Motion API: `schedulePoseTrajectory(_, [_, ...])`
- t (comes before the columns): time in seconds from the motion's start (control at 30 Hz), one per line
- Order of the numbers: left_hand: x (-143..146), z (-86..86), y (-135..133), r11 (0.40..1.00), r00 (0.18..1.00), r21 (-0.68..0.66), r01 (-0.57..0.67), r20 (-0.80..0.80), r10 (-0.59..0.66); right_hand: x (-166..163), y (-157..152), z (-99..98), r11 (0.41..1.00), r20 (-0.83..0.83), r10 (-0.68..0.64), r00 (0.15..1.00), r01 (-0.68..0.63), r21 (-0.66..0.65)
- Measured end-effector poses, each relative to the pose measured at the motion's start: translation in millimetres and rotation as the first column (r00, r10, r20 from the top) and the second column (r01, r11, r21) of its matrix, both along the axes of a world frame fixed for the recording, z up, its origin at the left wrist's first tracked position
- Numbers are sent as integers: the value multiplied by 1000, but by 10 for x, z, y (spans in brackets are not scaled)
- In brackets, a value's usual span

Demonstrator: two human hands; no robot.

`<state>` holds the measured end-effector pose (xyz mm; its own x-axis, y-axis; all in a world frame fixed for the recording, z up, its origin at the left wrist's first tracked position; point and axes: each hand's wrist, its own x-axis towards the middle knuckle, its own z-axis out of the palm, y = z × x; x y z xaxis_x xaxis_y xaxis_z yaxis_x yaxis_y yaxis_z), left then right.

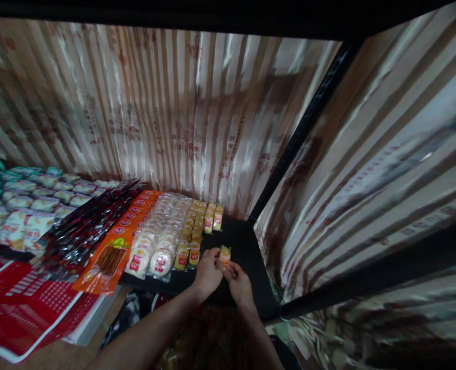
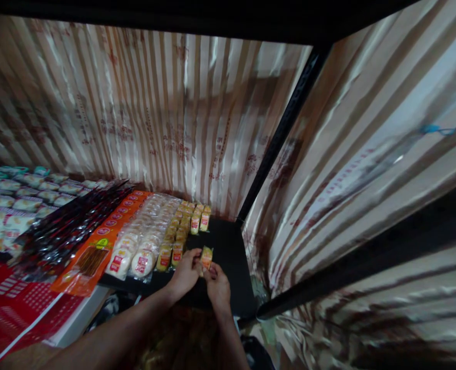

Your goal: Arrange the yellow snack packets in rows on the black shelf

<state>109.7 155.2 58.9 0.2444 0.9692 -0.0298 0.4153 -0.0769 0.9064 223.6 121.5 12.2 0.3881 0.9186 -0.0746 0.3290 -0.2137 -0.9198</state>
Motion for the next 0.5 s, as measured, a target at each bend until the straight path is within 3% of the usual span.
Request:
schedulePoseTrajectory(0.33, [380, 113, 398, 996, 997, -59, -73, 7, 73, 138, 769, 127, 998, 195, -19, 981, 32, -60])
schedulePoseTrajectory(0.5, [467, 71, 590, 991, 995, -87, -99, 13, 101, 175, 1011, 159, 996, 317, -23, 948, 49, -75])
